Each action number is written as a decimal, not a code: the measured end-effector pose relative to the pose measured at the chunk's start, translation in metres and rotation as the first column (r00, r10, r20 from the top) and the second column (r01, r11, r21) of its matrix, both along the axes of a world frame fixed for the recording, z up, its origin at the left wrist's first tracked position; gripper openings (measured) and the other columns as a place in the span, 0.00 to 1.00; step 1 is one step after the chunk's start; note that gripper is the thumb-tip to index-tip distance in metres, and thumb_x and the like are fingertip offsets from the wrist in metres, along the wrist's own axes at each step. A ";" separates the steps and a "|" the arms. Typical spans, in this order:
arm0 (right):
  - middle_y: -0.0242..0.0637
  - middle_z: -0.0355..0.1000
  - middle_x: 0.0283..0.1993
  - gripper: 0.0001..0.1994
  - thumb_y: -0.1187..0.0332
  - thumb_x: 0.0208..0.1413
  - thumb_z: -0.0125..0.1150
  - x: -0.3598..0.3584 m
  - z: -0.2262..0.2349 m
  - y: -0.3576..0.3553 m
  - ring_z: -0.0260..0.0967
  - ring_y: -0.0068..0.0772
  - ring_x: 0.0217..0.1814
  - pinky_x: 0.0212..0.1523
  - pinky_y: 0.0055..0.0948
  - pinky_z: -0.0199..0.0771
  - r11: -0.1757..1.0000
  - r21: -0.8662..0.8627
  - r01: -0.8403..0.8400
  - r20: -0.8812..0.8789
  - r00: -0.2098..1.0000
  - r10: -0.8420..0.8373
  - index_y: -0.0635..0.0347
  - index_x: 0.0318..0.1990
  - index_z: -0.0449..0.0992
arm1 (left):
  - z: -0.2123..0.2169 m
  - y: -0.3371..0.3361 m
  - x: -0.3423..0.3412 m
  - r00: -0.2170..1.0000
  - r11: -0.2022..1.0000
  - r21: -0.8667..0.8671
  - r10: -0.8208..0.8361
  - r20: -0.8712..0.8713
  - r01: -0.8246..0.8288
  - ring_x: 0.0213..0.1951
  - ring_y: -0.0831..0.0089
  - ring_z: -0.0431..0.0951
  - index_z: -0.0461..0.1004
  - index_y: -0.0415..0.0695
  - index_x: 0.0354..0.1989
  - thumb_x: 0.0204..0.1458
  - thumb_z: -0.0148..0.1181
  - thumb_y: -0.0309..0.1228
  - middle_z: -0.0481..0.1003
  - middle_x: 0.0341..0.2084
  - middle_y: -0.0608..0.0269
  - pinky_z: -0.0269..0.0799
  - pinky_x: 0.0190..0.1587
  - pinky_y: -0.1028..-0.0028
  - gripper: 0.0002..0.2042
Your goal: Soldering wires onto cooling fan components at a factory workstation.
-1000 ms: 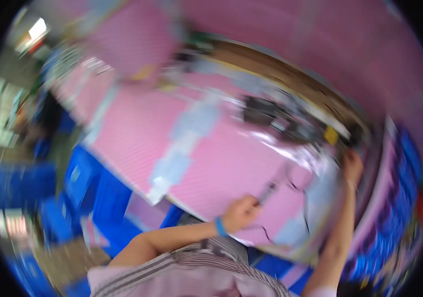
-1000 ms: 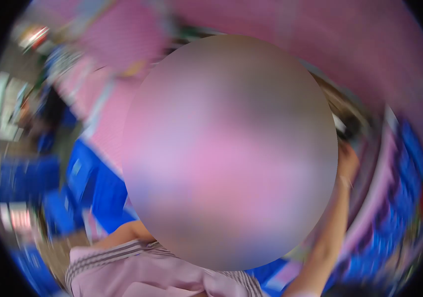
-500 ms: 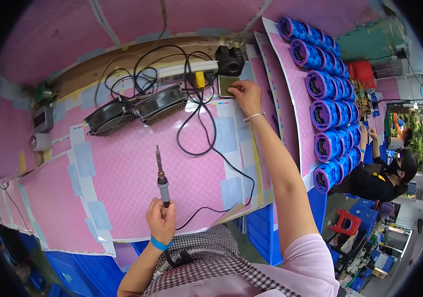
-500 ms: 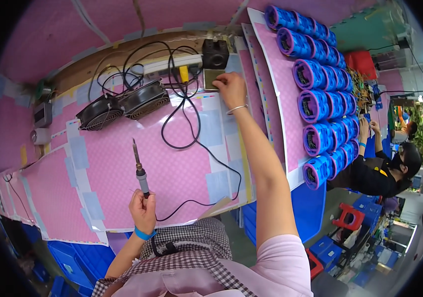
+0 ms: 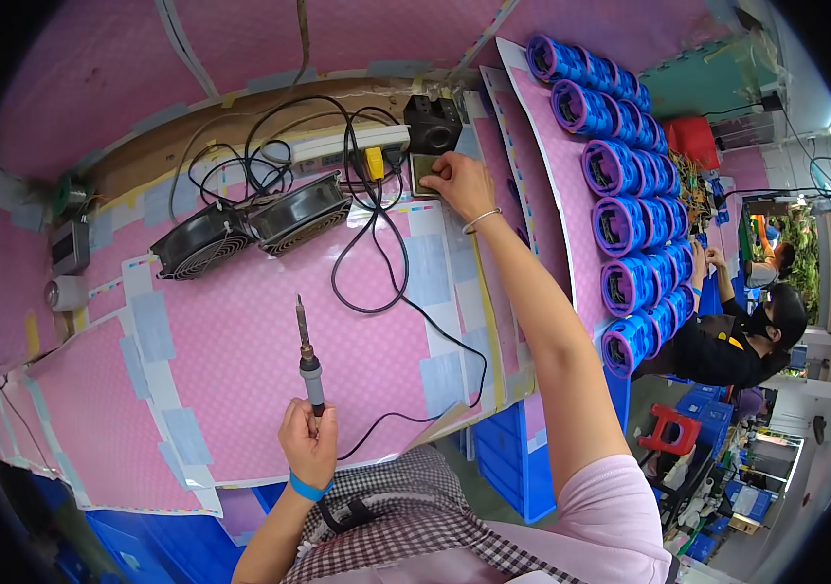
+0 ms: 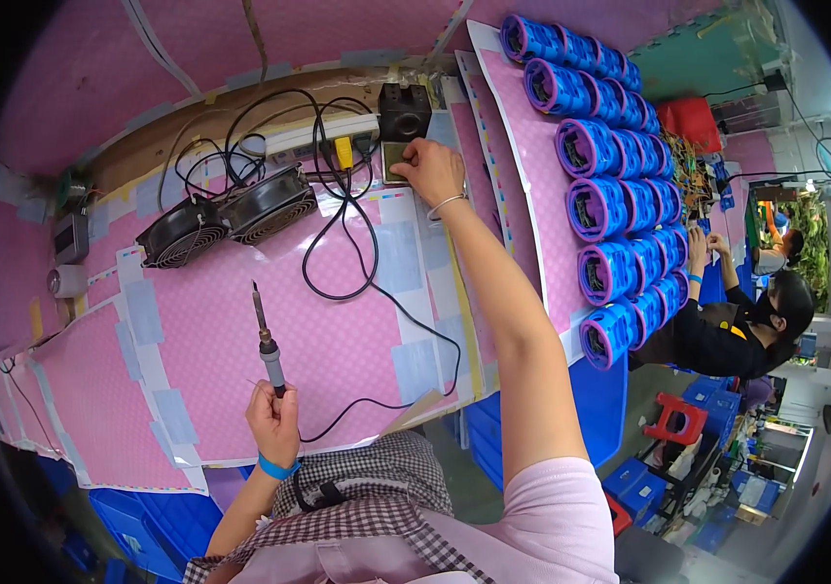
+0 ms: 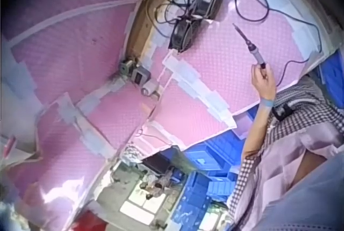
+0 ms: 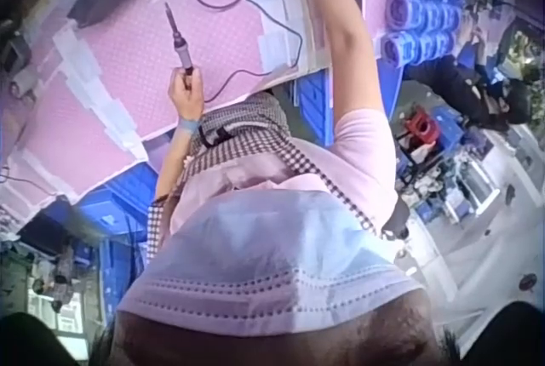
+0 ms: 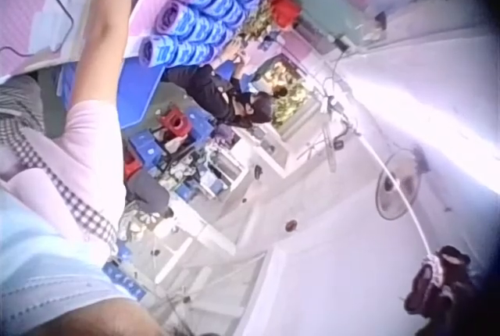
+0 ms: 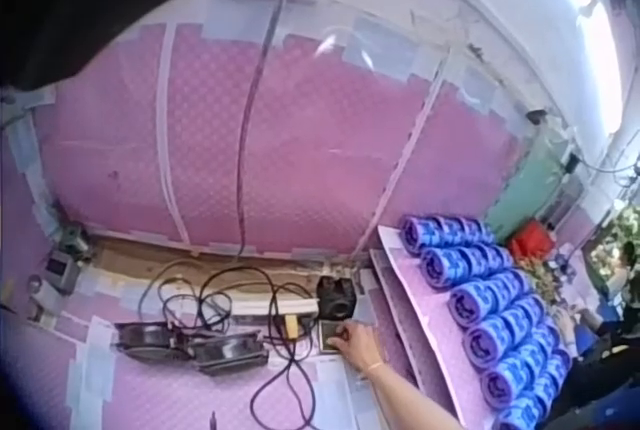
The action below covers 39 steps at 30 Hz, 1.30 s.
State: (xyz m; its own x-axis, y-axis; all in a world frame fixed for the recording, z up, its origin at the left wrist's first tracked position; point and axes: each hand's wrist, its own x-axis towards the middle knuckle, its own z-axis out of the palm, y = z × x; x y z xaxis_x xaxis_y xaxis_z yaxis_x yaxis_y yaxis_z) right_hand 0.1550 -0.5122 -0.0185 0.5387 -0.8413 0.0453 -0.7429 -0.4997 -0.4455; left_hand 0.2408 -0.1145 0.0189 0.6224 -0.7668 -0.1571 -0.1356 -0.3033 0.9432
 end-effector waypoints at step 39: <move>0.39 0.74 0.30 0.06 0.66 0.45 0.60 -0.024 -0.005 -0.009 0.71 0.44 0.31 0.32 0.38 0.68 0.954 -0.259 -0.150 -0.051 0.989 0.142 0.54 0.30 0.80 | -0.004 0.006 0.002 0.999 0.999 -0.015 0.033 -0.021 -0.034 0.20 0.85 0.52 0.65 0.38 0.24 0.51 0.55 0.23 0.55 0.19 0.71 0.48 0.21 0.80 0.07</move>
